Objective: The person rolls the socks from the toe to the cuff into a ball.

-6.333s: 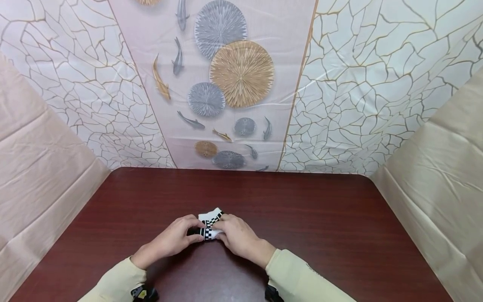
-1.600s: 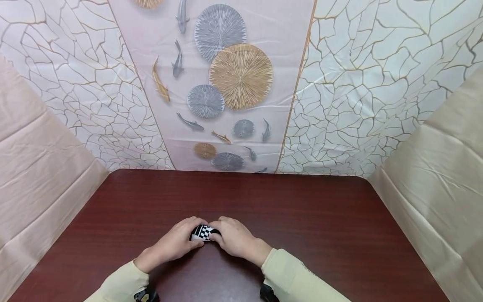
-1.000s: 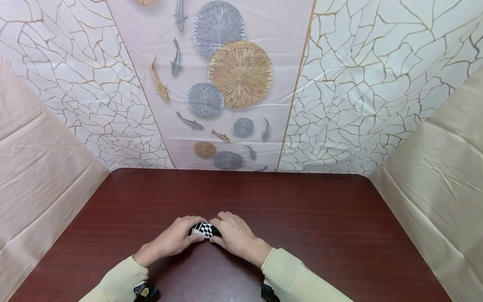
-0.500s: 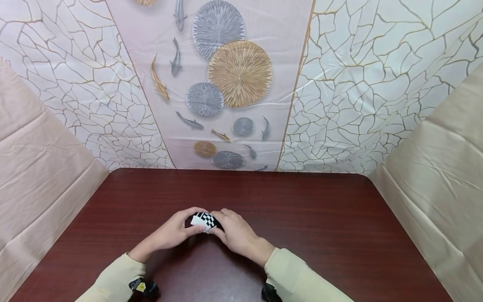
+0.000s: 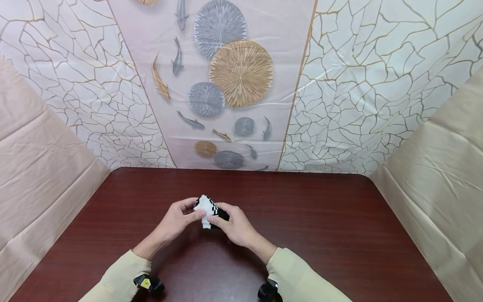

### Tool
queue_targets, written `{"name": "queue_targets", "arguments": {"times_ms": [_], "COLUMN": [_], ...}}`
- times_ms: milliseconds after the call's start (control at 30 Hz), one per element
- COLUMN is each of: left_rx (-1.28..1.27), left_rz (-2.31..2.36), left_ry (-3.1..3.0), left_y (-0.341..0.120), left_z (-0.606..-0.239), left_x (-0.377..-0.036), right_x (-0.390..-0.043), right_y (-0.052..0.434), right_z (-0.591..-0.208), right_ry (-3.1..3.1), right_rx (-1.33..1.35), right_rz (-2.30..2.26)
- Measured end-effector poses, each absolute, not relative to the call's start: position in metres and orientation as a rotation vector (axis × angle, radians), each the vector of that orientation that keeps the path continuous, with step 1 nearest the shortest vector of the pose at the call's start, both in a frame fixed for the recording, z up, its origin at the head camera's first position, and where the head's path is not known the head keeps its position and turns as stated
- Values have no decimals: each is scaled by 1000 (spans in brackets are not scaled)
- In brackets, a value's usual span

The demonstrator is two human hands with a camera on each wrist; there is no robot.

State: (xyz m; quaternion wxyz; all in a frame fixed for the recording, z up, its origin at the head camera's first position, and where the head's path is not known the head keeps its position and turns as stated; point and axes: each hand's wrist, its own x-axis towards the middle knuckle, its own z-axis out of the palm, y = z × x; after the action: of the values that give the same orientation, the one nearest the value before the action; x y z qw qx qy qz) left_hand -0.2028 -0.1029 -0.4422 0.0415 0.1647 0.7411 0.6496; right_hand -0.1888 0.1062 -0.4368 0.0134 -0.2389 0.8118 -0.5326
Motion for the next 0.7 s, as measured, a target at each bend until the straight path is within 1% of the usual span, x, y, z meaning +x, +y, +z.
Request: {"name": "queue_targets", "arguments": {"times_ms": [300,533,700], "left_rx": [533,682,786], "left_rz": [2037,1936,1901], "left_ry": [2170,2324,2474], "left_y": [-101,-103,-101], "left_z": [-440,-444,-442], "left_x": [-200,-200,-198], "right_x": [-188,-190,-189], "right_y": [107,111,111], "right_z": [-433,-435,-431], "right_ry": [2340,2353,2398], "right_rx": [-672,-655,-695], "right_rz": [-1833,-1802,-1753]}}
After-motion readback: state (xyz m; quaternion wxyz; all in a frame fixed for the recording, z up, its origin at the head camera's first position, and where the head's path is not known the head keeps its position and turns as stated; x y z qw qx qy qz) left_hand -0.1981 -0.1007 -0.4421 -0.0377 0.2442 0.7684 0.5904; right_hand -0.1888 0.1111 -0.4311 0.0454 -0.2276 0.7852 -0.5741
